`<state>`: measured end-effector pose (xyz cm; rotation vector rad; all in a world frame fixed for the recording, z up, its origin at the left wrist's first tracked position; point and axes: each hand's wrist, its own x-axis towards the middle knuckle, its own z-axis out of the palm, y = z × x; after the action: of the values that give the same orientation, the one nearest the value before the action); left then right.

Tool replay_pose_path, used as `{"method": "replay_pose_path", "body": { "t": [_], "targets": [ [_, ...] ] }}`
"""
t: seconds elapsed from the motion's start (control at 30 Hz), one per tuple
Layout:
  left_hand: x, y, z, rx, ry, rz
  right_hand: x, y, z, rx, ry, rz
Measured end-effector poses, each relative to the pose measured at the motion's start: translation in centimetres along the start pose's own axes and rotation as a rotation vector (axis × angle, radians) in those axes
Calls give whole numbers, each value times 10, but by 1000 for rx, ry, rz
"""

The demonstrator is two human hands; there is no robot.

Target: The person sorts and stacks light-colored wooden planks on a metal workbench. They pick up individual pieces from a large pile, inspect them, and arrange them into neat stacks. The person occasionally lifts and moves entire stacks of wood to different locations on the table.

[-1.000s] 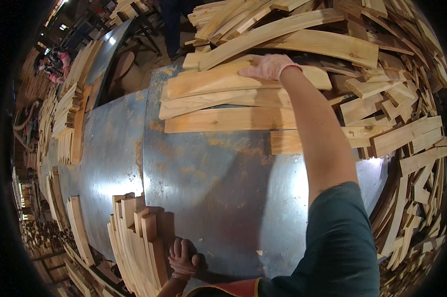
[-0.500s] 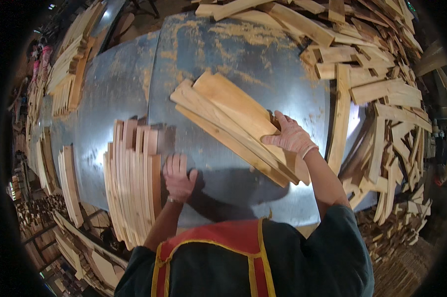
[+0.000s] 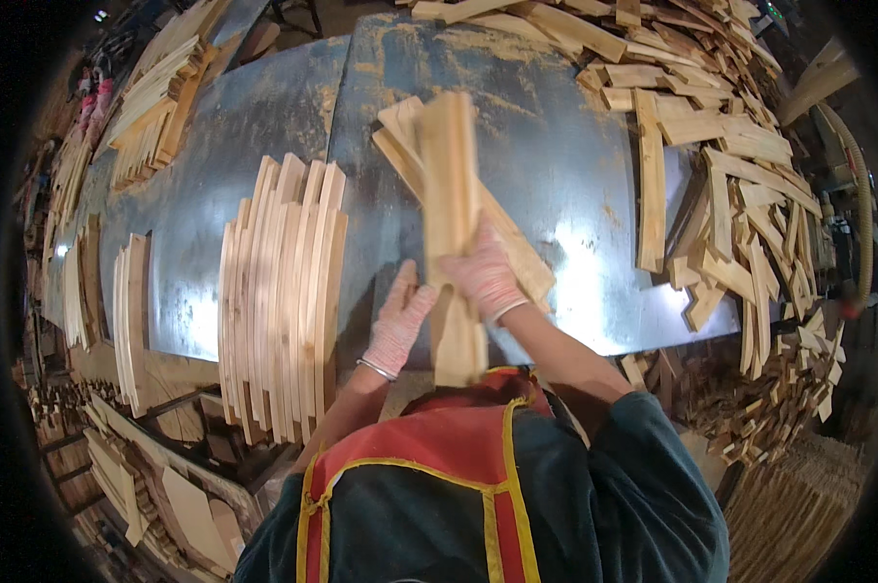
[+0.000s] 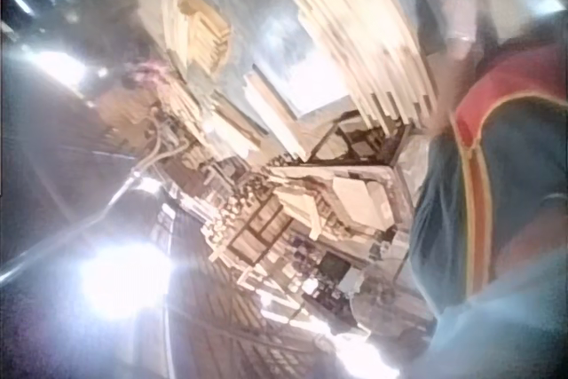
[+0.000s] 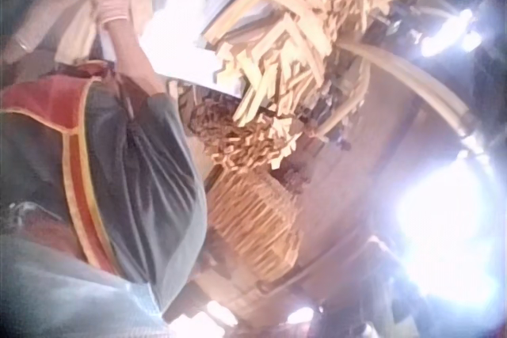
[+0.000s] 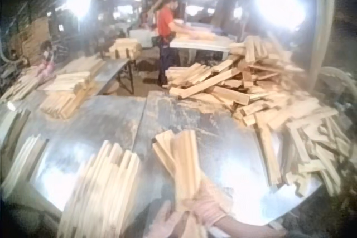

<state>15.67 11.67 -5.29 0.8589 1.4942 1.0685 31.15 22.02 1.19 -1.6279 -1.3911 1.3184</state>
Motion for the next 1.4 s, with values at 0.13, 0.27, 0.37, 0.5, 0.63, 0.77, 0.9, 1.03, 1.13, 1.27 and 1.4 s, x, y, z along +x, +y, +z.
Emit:
{"method": "replay_pose_path", "body": {
  "t": [0.13, 0.27, 0.37, 0.5, 0.63, 0.77, 0.9, 1.03, 1.13, 1.27, 1.4],
  "targets": [
    [-35, 24, -51, 862, 317, 251, -69, 1, 79, -39, -344, 47],
    [-39, 9, -92, 1304, 391, 241, -54, 19, 117, -394, -1018, -115],
    [-44, 3, -114, 1458, 402, 195, -37, 6, 77, -545, -858, -242],
    [-44, 26, -90, 1648, 442, 181, 18, 2, -38, -1017, -34, -361],
    [-25, 33, -20, 1428, 331, 404, 20, 2, -88, -982, -311, 3],
    [13, 7, 22, 205, 69, 0, 14, 41, -102, -122, -429, 12],
    [17, 42, 78, -792, -224, -417, 16, 28, -175, -181, -652, -62],
    [22, -3, 85, -839, -210, -504, 120, 115, -302, -938, 462, -337],
    [24, 16, 90, -593, -171, -470, 142, 122, -359, -1083, 605, 332],
    [5, 42, 65, -368, -100, -322, 141, 136, -363, -451, 323, 186],
    [-47, 73, 27, 730, 255, -331, 80, 109, -283, -93, 250, 83]
  ]
}}
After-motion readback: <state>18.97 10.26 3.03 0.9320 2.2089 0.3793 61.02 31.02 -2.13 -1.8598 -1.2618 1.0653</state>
